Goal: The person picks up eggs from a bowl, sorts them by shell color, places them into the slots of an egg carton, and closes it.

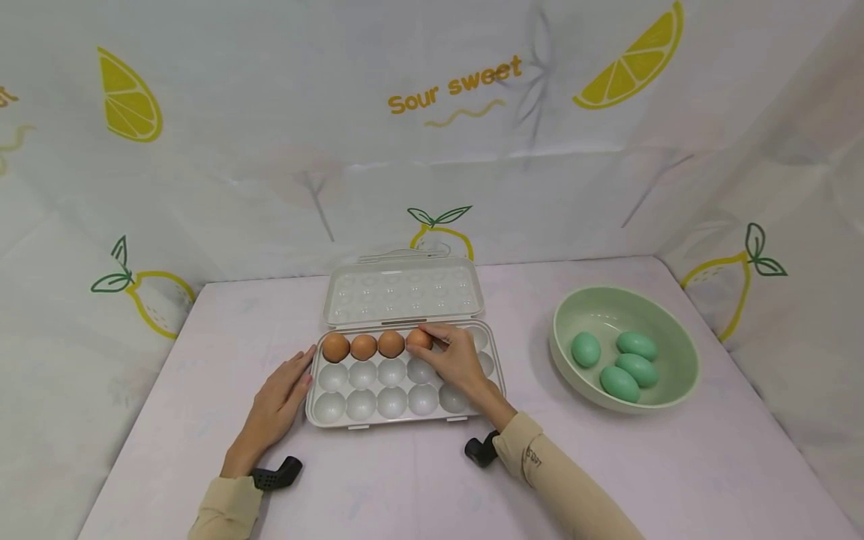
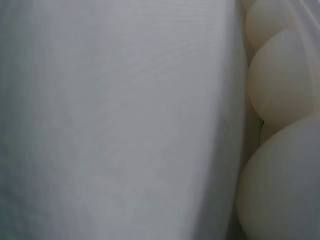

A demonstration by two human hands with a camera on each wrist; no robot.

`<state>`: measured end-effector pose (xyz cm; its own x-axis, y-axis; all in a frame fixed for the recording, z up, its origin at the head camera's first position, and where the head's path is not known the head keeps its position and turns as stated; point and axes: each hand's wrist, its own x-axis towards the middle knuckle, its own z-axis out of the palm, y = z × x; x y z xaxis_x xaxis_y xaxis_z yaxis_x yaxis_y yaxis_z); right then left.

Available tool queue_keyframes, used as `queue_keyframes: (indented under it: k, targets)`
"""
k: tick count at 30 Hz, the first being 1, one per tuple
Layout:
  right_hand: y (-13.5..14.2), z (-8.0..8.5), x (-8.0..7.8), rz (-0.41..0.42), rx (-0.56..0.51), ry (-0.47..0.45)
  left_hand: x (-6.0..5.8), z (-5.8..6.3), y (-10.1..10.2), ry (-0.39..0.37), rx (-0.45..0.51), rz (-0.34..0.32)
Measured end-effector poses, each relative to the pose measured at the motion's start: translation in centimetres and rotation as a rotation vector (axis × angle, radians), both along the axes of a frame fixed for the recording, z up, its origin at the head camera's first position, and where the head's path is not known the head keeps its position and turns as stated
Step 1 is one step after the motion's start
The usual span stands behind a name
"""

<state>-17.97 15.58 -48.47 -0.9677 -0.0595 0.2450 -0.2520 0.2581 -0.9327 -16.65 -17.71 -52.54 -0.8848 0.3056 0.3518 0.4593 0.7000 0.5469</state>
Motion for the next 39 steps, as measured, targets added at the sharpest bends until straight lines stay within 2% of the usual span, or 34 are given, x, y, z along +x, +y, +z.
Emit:
queue_keyframes:
  k: [14, 26, 33, 39]
  targets:
    - [0.1, -0.1, -0.1, 0.011, 0.045, 0.037, -0.1, -0.1, 0.0, 0.015, 0.005, -0.008]
    - [0.2, -0.2, 0.0, -0.004, 0.027, 0.011, 0.1, -0.2, 0.1, 0.022, 0.017, -0.009]
    - [0.4, 0.6, 0.3, -0.061, -0.008, -0.1, 0.2, -0.1, 0.1, 0.027, 0.014, -0.01]
    - [1.5, 1.7, 0.3, -0.057, -0.038, -0.073, 0.1, -0.1, 0.1, 0.025, 0.005, -0.007]
